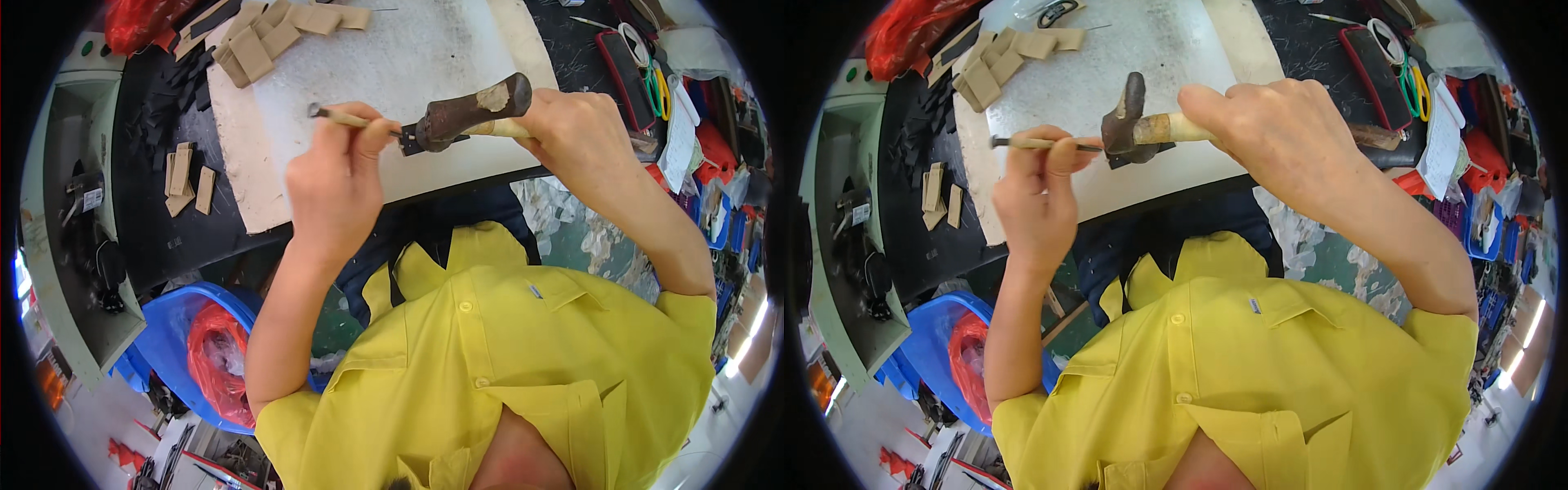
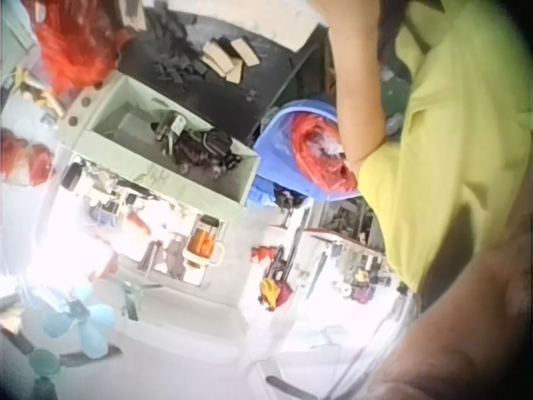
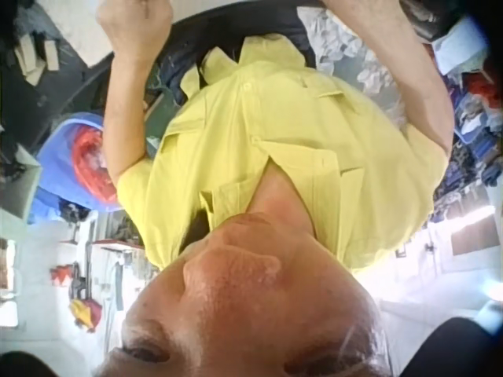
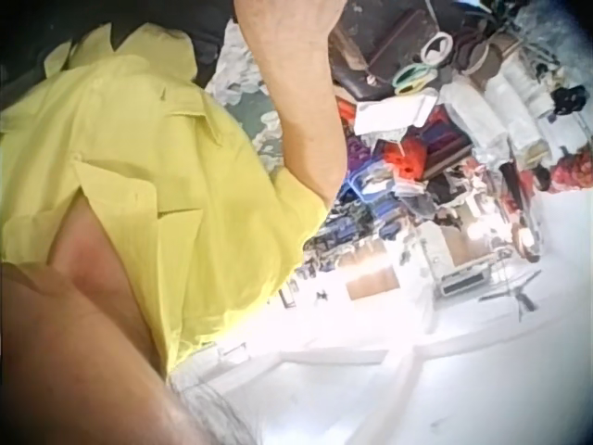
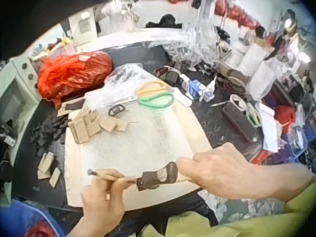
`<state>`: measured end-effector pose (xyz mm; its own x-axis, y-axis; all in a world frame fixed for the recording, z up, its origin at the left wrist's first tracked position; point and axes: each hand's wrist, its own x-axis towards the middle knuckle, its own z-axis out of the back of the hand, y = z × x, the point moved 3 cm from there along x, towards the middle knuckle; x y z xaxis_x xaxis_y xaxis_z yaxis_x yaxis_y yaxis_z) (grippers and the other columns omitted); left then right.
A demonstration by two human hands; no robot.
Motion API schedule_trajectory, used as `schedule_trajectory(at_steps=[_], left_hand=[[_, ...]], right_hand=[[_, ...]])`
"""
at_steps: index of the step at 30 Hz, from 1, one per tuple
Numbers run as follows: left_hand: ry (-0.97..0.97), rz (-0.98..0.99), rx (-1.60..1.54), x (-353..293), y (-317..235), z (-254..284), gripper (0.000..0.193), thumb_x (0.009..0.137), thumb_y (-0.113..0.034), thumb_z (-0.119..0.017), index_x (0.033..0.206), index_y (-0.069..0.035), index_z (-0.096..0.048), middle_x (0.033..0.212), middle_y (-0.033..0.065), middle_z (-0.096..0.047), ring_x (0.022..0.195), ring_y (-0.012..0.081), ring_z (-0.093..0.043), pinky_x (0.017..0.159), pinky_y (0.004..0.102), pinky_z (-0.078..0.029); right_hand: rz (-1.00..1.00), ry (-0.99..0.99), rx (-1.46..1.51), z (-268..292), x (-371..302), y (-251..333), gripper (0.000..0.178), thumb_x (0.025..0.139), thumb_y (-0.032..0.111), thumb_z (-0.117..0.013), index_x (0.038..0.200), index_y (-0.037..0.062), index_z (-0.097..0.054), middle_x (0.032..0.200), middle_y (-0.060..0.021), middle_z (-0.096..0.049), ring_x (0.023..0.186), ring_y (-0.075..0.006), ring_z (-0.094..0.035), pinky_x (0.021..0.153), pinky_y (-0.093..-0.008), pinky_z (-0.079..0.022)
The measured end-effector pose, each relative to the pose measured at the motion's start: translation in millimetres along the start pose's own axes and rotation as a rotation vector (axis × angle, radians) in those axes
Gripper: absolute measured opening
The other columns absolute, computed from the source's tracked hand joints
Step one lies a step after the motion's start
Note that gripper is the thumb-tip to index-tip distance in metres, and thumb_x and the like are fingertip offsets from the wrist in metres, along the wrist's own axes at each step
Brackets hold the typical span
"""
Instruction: The person assembles small shoe components by placing a black rectangular piece onto a beige cardboard-like piece. They use a metal punch and a hammer to drive fasteners through the aligned materials. The person repeats this process for multiple units, stacking the finished assemblies on the workbench.
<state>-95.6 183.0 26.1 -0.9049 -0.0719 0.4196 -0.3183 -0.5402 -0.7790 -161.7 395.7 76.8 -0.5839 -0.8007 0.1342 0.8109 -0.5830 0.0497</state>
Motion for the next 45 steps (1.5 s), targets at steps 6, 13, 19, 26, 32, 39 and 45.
schedule_trajectory(at_steps=[6, 13, 19, 26, 32, 39, 45], left_hand=[[-0.025, 0.158, -0.221, 4, 7, 1, 0.007, 0.093, 0.000, -0.063, 0.092, 0.005, -0.060, 0.085, 0.0108, -0.071, 0.076, 0.0175, -0.073, 0.067, 0.0262, -0.059], [0.003, 0.212, -0.209, 4, 11, -5, 0.005, 0.093, 0.001, -0.064, 0.091, 0.004, -0.061, 0.082, 0.0092, -0.071, 0.074, 0.0145, -0.072, 0.066, 0.0250, -0.057], [0.102, 0.156, -0.031, 5, 2, -3, 0.007, 0.094, 0.000, -0.063, 0.097, 0.005, -0.061, 0.086, 0.0089, -0.070, 0.079, 0.0158, -0.072, 0.070, 0.0267, -0.059], [0.088, -0.078, 0.267, 4, -7, -8, 0.010, 0.087, -0.001, -0.070, 0.090, 0.000, -0.060, 0.077, 0.0095, -0.069, 0.064, 0.0197, -0.070, 0.057, 0.0281, -0.054], [0.081, -0.205, 0.333, 3, -13, -12, 0.015, 0.085, -0.004, -0.071, 0.083, -0.002, -0.056, 0.071, 0.0106, -0.065, 0.056, 0.0292, -0.062, 0.050, 0.0349, -0.049], [0.137, -0.258, 0.405, 3, -17, -11, 0.018, 0.087, -0.007, -0.070, 0.084, -0.001, -0.053, 0.069, 0.0113, -0.062, 0.057, 0.0295, -0.062, 0.048, 0.0351, -0.049], [0.152, -0.305, 0.514, 0, -23, -14, 0.015, 0.090, -0.009, -0.068, 0.090, 0.000, -0.056, 0.067, 0.0078, -0.060, 0.054, 0.0241, -0.061, 0.047, 0.0329, -0.047]], right_hand=[[0.016, 0.029, 0.041, -1, 3, -2, 0.021, 0.080, 0.007, -0.064, 0.094, 0.0114, -0.049, 0.063, -0.0087, -0.058, 0.062, -0.0311, -0.064, 0.048, -0.0405, -0.047], [0.034, 0.006, 0.055, -1, 3, -4, 0.022, 0.078, 0.005, -0.063, 0.092, 0.0108, -0.047, 0.063, -0.0089, -0.057, 0.062, -0.0317, -0.063, 0.048, -0.0406, -0.046], [0.042, -0.012, 0.063, -2, 2, -4, 0.023, 0.077, 0.004, -0.063, 0.091, 0.0101, -0.046, 0.062, -0.0091, -0.056, 0.061, -0.0318, -0.063, 0.047, -0.0405, -0.045], [0.051, -0.033, 0.116, -1, 3, -10, 0.019, 0.083, 0.008, -0.066, 0.088, 0.0084, -0.048, 0.062, -0.0117, -0.058, 0.061, -0.0335, -0.063, 0.049, -0.0403, -0.046], [-0.285, -0.468, 0.941, 79, 11, -42, 0.013, 0.096, 0.020, -0.060, 0.097, 0.0069, -0.063, 0.061, 0.0003, -0.044, 0.050, -0.0109, -0.044, 0.046, -0.0262, -0.030], [-0.223, -0.125, -0.004, 50, 16, -41, 0.023, 0.083, 0.015, -0.071, 0.103, 0.0108, -0.060, 0.075, -0.0195, -0.062, 0.075, -0.0419, -0.062, 0.062, -0.0448, -0.049], [-0.749, -0.225, -0.119, -15, -37, -109, 0.020, 0.089, 0.031, -0.068, 0.101, 0.0161, -0.061, 0.077, -0.0118, -0.068, 0.073, -0.0378, -0.067, 0.060, -0.0490, -0.048]])
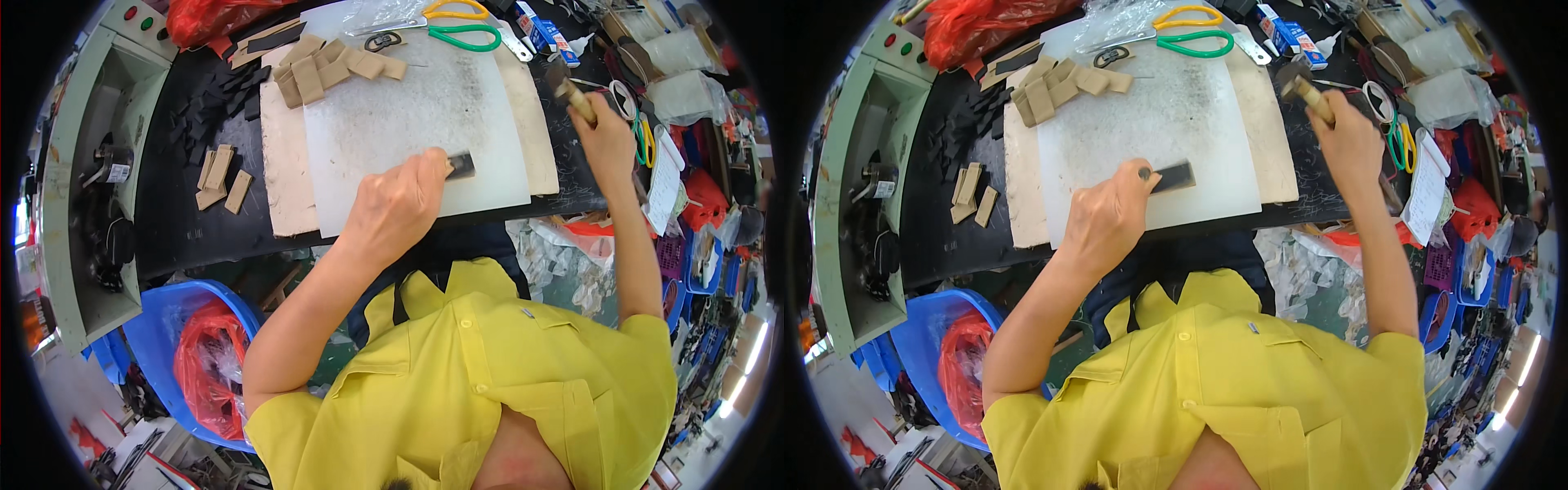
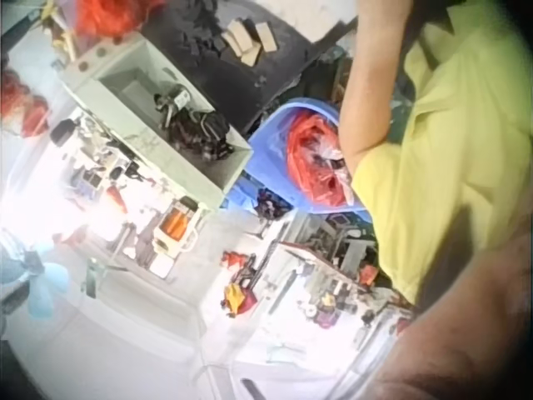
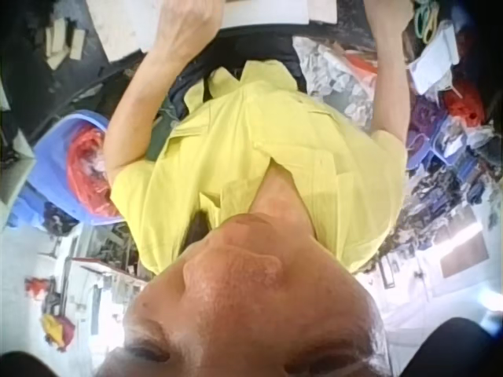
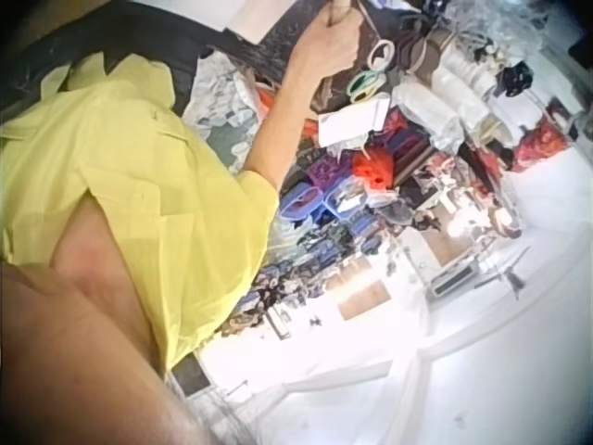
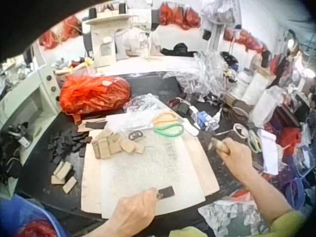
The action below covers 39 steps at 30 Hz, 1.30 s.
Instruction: The person assembles small shoe components by placing a black rectangular piece onto a beige cardboard-like piece. They use a metal punch and a hammer to drive fasteners through the aligned materials. The person repeats this process for multiple units, stacking the finished assemblies on the workbench.
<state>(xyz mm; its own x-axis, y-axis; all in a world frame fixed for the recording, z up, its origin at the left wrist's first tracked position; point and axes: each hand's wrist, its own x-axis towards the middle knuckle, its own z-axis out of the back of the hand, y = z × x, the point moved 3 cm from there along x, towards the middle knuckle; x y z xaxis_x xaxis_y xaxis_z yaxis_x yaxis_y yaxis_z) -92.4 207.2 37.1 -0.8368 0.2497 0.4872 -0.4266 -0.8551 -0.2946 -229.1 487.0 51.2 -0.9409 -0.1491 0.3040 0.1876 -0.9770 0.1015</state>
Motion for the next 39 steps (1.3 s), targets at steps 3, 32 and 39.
schedule_trajectory(at_steps=[3, 32, 39], left_hand=[[-0.003, 0.078, -0.050, -1, 3, 2, 0.013, 0.091, -0.008, -0.067, 0.092, 0.000, -0.057, 0.070, 0.0095, -0.061, 0.055, 0.0236, -0.061, 0.047, 0.0326, -0.047], [-0.319, 0.923, 0.078, -102, 157, 85, 0.020, 0.088, -0.018, -0.074, 0.098, -0.002, -0.067, 0.087, 0.0041, -0.064, 0.080, 0.0147, -0.057, 0.073, 0.0298, -0.046], [-0.268, 0.517, 0.272, -4, 129, 44, 0.035, 0.077, -0.032, -0.084, 0.092, -0.005, -0.067, 0.090, 0.0067, -0.067, 0.087, 0.0268, -0.059, 0.076, 0.0360, -0.046]], right_hand=[[0.274, -0.276, 0.114, -16, -12, 15, 0.022, 0.082, 0.027, -0.077, 0.097, 0.0122, -0.070, 0.091, -0.0066, -0.070, 0.088, -0.0289, -0.065, 0.076, -0.0402, -0.050], [0.766, -0.182, 0.678, -55, 48, 190, 0.018, 0.078, 0.015, -0.077, 0.090, 0.0056, -0.068, 0.086, -0.0070, -0.064, 0.082, -0.0276, -0.062, 0.069, -0.0373, -0.051], [0.759, -0.111, 0.548, -67, 58, 213, 0.017, 0.081, 0.006, -0.073, 0.097, 0.0054, -0.070, 0.086, -0.0083, -0.069, 0.074, -0.0265, -0.067, 0.067, -0.0333, -0.054]])
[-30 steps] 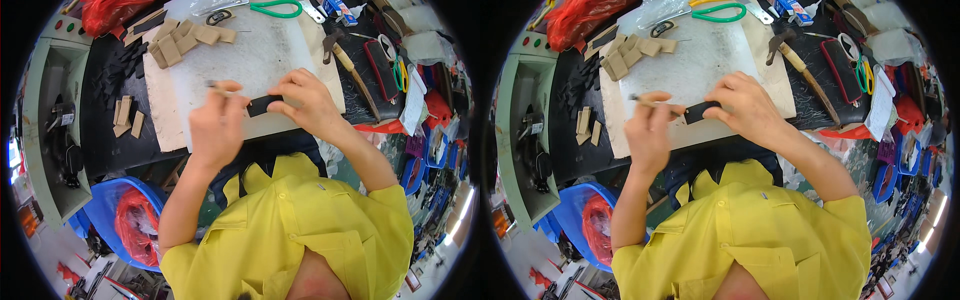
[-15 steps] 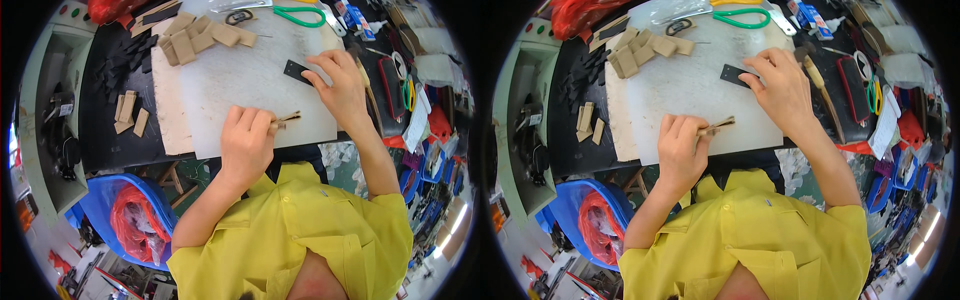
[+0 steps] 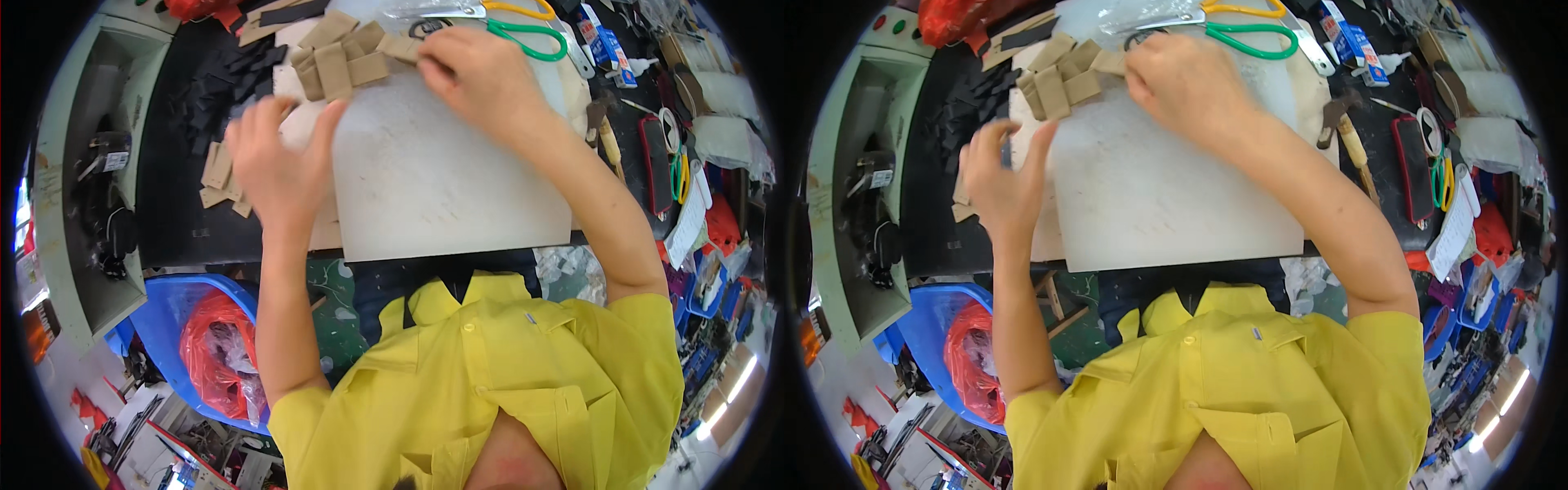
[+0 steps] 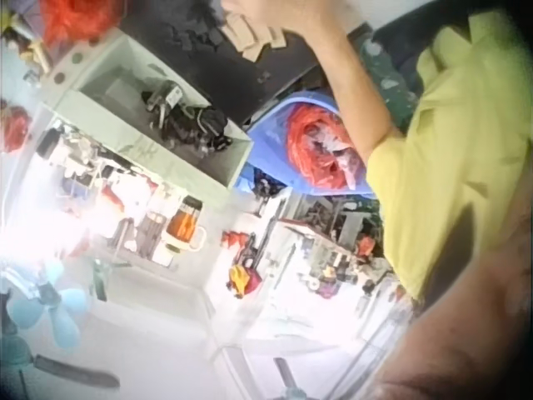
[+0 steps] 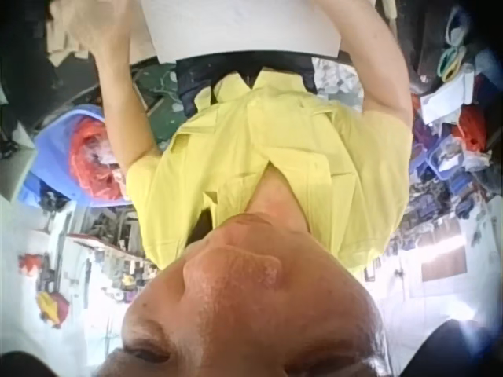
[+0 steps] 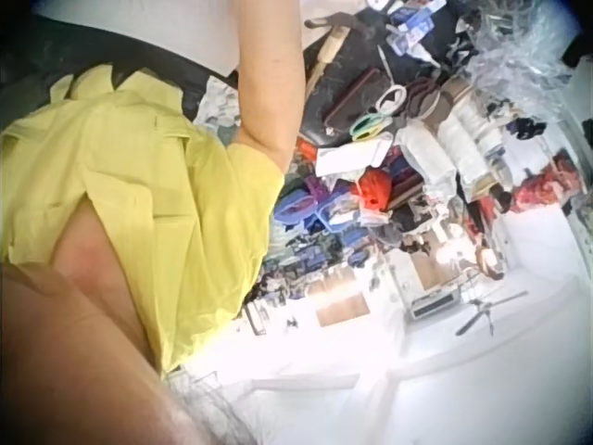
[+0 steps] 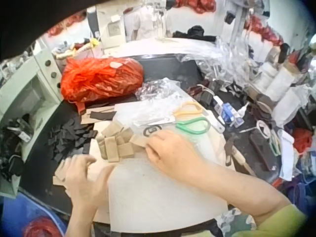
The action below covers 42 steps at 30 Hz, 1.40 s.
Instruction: The person assembles small shoe components by placing a black rectangular piece onto a beige cardboard-like piece. They use a metal punch and a hammer to drive fasteners through the aligned materials. The person repeats this process for multiple units, stacking the finished assemblies on the workbench.
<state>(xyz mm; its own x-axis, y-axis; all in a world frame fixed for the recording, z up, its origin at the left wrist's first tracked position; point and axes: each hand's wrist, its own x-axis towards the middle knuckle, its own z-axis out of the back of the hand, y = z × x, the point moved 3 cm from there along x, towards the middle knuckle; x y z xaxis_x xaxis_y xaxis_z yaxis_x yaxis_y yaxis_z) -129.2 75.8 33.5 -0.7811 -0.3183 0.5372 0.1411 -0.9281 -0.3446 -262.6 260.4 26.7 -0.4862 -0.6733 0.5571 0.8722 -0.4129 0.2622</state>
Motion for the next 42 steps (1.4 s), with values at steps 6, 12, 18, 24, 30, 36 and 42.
schedule_trajectory(at_steps=[6, 12, 18, 24, 30, 36, 42], left_hand=[[0.041, 0.032, -0.065, 12, -11, -34, 0.029, 0.077, -0.027, -0.080, 0.092, -0.006, -0.068, 0.088, 0.0062, -0.069, 0.080, 0.0249, -0.059, 0.069, 0.0380, -0.048], [0.082, 0.095, -0.209, -5, -11, -10, 0.026, 0.078, -0.016, -0.080, 0.101, -0.009, -0.074, 0.093, 0.0019, -0.071, 0.057, 0.0092, -0.042, 0.056, 0.0248, -0.037], [0.249, 0.014, -0.337, -25, -41, 10, 0.030, 0.073, -0.003, -0.080, 0.101, -0.008, -0.071, 0.098, 0.0059, -0.071, 0.065, 0.0205, -0.063, 0.051, 0.0257, -0.044], [0.456, -0.188, -0.536, -64, -77, -3, 0.048, 0.073, -0.009, -0.085, 0.116, -0.006, -0.064, 0.103, 0.0053, -0.072, 0.048, 0.0080, -0.038, 0.047, 0.0240, -0.035], [0.455, -0.181, -0.529, -69, -82, -4, 0.060, 0.072, -0.015, -0.085, 0.124, -0.005, -0.057, 0.101, 0.0088, -0.072, 0.076, 0.0216, -0.065, 0.059, 0.0295, -0.051], [0.431, -0.146, -0.528, -74, -79, -4, 0.061, 0.072, -0.014, -0.085, 0.125, -0.005, -0.055, 0.098, 0.0081, -0.073, 0.077, 0.0232, -0.071, 0.060, 0.0302, -0.054], [0.408, -0.141, -0.586, -77, -74, -5, 0.058, 0.072, -0.013, -0.087, 0.122, -0.006, -0.058, 0.100, 0.0071, -0.073, 0.050, 0.0095, -0.041, 0.045, 0.0233, -0.035]], right_hand=[[-0.221, -0.075, 0.166, 56, -51, 16, 0.017, 0.077, -0.002, -0.065, 0.093, 0.0037, -0.066, 0.086, -0.0129, -0.067, 0.075, -0.0306, -0.065, 0.063, -0.0412, -0.052], [0.034, 0.246, 0.614, 57, -115, 85, 0.030, 0.063, 0.004, -0.071, 0.093, 0.0059, -0.067, 0.089, -0.0093, -0.065, 0.083, -0.0271, -0.062, 0.072, -0.0381, -0.051], [-0.212, 0.088, 0.292, 77, -127, 62, 0.028, 0.066, -0.002, -0.071, 0.091, 0.0093, -0.072, 0.086, -0.0063, -0.065, 0.083, -0.0263, -0.063, 0.074, -0.0370, -0.050], [-0.468, 0.341, 0.733, 107, -122, 57, 0.014, 0.082, -0.001, -0.069, 0.094, 0.0046, -0.073, 0.084, -0.0080, -0.066, 0.078, -0.0195, -0.065, 0.067, -0.0304, -0.051], [-0.908, 0.359, 0.910, 101, -108, 21, 0.011, 0.089, 0.005, -0.069, 0.097, -0.0018, -0.072, 0.083, -0.0032, -0.068, 0.072, -0.0069, -0.060, 0.065, -0.0227, -0.048], [-0.869, 0.493, 0.778, 69, -99, 24, 0.016, 0.083, 0.012, -0.070, 0.088, -0.0035, -0.073, 0.073, -0.0085, -0.070, 0.066, -0.0114, -0.063, 0.062, -0.0266, -0.050], [-0.801, 0.501, 0.671, 66, -96, 25, 0.015, 0.080, 0.011, -0.069, 0.087, -0.0023, -0.072, 0.072, -0.0141, -0.070, 0.064, -0.0181, -0.066, 0.063, -0.0301, -0.052]])
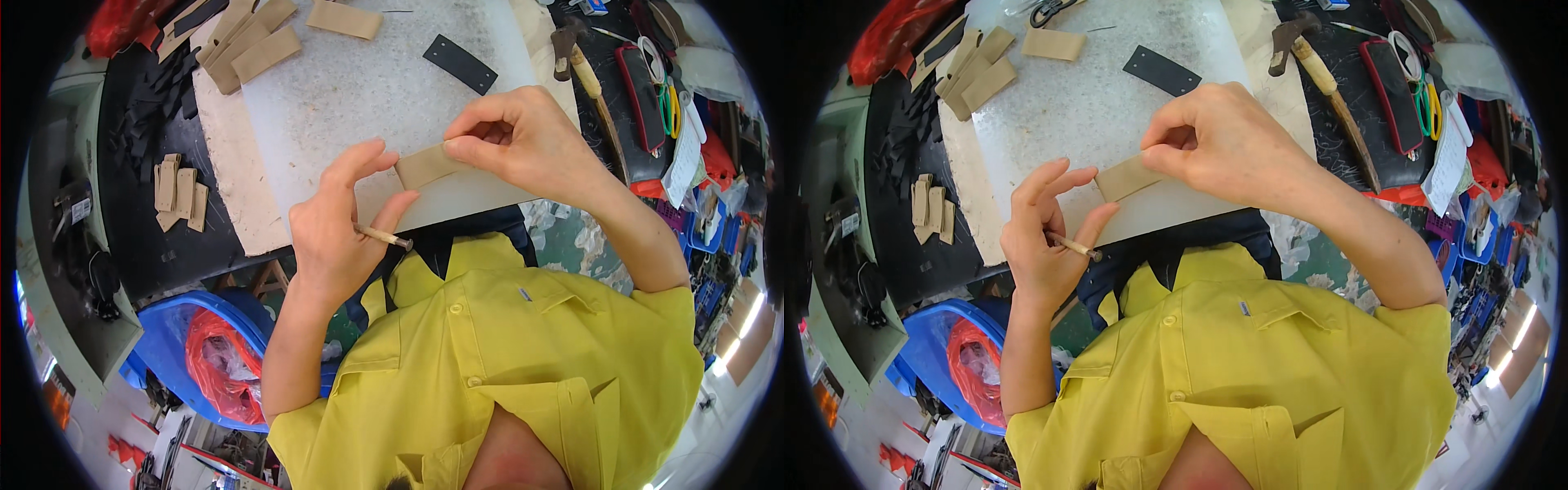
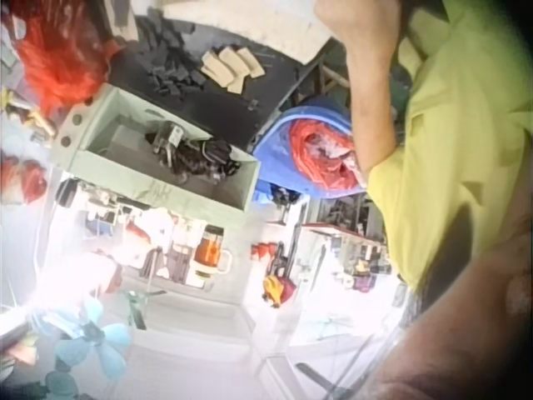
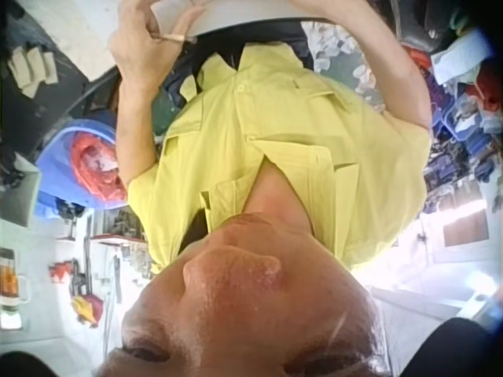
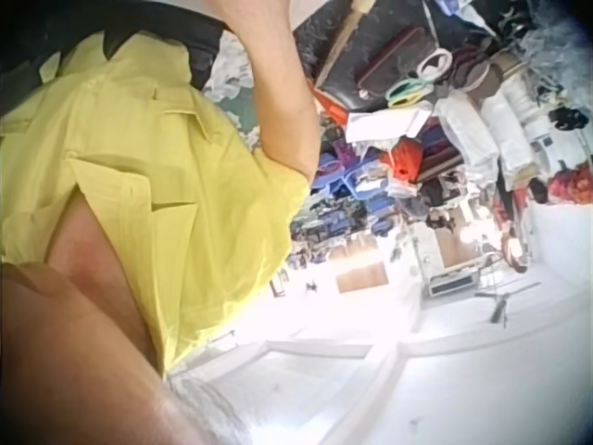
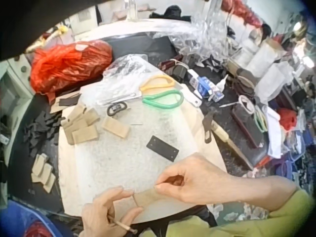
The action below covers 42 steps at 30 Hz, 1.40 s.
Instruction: The person assembles small shoe components by placing a black rectangular piece onto a beige cardboard-like piece. They use a metal punch and a hammer to drive fasteners through the aligned materials. The person repeats this process for multiple units, stacking the finished assemblies on the workbench.
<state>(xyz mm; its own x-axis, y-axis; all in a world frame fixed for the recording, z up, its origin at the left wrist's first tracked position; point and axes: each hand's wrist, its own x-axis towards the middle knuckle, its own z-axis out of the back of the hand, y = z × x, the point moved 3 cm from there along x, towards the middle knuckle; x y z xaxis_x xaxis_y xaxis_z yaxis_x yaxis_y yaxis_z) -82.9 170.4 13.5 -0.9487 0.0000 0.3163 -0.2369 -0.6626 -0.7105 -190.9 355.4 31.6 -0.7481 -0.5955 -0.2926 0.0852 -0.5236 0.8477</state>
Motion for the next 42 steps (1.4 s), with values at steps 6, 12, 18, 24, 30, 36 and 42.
schedule_trajectory(at_steps=[6, 12, 18, 24, 30, 36, 42], left_hand=[[0.046, -0.105, 0.087, 2, -4, -2, 0.025, 0.072, -0.005, -0.084, 0.095, -0.009, -0.076, 0.099, 0.0064, -0.070, 0.047, 0.0096, -0.043, 0.045, 0.0235, -0.038], [0.095, -0.086, 0.146, 6, -9, 1, 0.021, 0.074, -0.009, -0.081, 0.094, -0.012, -0.075, 0.099, 0.0041, -0.069, 0.049, 0.0131, -0.053, 0.044, 0.0269, -0.043], [0.043, -0.081, 0.069, 3, -2, -2, 0.021, 0.074, -0.009, -0.082, 0.094, -0.012, -0.075, 0.098, 0.0046, -0.069, 0.047, 0.0130, -0.052, 0.043, 0.0269, -0.042], [0.057, -0.124, 0.166, 1, -8, -2, 0.022, 0.074, -0.008, -0.082, 0.095, -0.011, -0.075, 0.098, 0.0059, -0.069, 0.047, 0.0126, -0.052, 0.042, 0.0268, -0.043], [0.052, -0.139, 0.153, 1, -7, -2, 0.024, 0.073, -0.002, -0.082, 0.095, -0.010, -0.076, 0.101, 0.0071, -0.069, 0.046, 0.0099, -0.045, 0.043, 0.0243, -0.038], [0.049, -0.149, 0.148, 2, -8, -2, 0.022, 0.073, -0.002, -0.081, 0.093, -0.009, -0.076, 0.101, 0.0075, -0.069, 0.047, 0.0104, -0.046, 0.044, 0.0249, -0.039], [0.036, -0.124, 0.148, 1, -9, -1, 0.020, 0.073, -0.005, -0.082, 0.091, -0.008, -0.074, 0.103, 0.0085, -0.069, 0.050, 0.0130, -0.051, 0.046, 0.0262, -0.043]], right_hand=[[0.211, -0.062, -0.307, 2, -2, 3, 0.012, 0.079, 0.014, -0.075, 0.083, 0.0031, -0.072, 0.082, -0.0105, -0.069, 0.070, -0.0245, -0.066, 0.065, -0.0331, -0.052], [0.642, -0.158, -0.332, 13, -10, 1, 0.018, 0.073, 0.007, -0.081, 0.086, 0.0028, -0.069, 0.097, -0.0083, -0.066, 0.072, -0.0237, -0.063, 0.065, -0.0312, -0.053], [0.621, -0.107, -0.267, -1, -20, -11, 0.020, 0.073, 0.001, -0.080, 0.087, 0.0020, -0.065, 0.102, -0.0088, -0.066, 0.076, -0.0221, -0.065, 0.065, -0.0306, -0.054], [0.533, -0.082, -0.225, -3, -19, -12, 0.019, 0.075, 0.002, -0.078, 0.088, 0.0028, -0.064, 0.100, -0.0088, -0.066, 0.080, -0.0244, -0.066, 0.066, -0.0321, -0.054], [0.617, -0.449, -0.652, 19, 0, -4, 0.015, 0.079, 0.009, -0.075, 0.092, 0.0078, -0.068, 0.086, -0.0063, -0.066, 0.082, -0.0291, -0.064, 0.069, -0.0369, -0.053], [0.532, -0.615, -0.409, 15, 4, -9, 0.015, 0.081, 0.008, -0.074, 0.096, 0.0065, -0.072, 0.081, -0.0046, -0.068, 0.076, -0.0205, -0.064, 0.064, -0.0295, -0.050], [0.051, 0.062, 0.273, 13, -1, 11, 0.009, 0.086, 0.007, -0.069, 0.089, -0.0010, -0.072, 0.077, -0.0026, -0.068, 0.068, -0.0080, -0.062, 0.058, -0.0249, -0.048]])
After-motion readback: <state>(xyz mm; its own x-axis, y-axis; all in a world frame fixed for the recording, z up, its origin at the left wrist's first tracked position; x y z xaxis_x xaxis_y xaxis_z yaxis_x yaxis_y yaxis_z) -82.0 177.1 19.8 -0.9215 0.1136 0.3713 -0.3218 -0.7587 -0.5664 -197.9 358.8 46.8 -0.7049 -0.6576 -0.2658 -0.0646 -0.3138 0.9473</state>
